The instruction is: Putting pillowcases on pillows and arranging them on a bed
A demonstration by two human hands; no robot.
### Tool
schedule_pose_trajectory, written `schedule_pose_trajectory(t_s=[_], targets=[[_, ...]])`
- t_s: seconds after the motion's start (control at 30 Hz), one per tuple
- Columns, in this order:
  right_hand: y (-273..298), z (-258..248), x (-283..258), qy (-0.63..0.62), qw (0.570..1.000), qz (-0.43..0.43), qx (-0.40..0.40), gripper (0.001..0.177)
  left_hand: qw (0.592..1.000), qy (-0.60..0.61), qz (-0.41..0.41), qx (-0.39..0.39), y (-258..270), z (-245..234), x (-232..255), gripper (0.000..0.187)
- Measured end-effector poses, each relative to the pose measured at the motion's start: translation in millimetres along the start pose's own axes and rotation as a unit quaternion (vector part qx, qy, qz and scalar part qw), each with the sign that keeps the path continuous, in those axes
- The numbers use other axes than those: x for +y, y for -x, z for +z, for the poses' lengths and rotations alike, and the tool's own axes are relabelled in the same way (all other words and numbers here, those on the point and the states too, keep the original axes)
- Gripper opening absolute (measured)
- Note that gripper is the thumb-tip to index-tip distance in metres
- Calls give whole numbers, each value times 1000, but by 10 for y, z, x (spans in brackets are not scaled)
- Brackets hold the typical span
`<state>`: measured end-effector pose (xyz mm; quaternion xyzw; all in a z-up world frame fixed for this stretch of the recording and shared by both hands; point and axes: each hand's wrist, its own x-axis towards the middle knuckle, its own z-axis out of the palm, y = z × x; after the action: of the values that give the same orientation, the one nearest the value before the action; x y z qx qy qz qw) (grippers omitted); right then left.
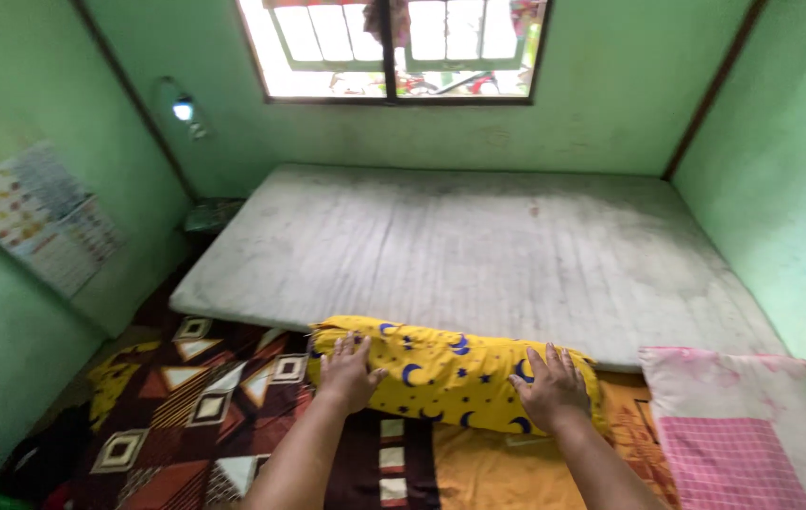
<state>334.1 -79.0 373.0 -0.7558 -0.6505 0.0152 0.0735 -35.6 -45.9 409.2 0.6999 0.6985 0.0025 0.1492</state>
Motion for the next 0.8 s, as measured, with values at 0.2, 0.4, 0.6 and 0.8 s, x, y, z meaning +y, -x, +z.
schedule_pose_trajectory(t_s=[0.2,0.4,0.6,0.8], targets=[[285,-224,-1043,8,997,-79,-4,73,999,25,-22,26,602,-364,-614,83],[396,-438,-1938,22,986,-166,-10,73,995,27,-81,44,1064,-491,-1245,82],[526,-331,-2940,-2,963,-267,-35,74,986,4,-164,10,1552,-495,-1997,80],[663,-73,-3798,-14,933,-353,-68,75,965,34,-258,15,1971,-405,-2618,83]])
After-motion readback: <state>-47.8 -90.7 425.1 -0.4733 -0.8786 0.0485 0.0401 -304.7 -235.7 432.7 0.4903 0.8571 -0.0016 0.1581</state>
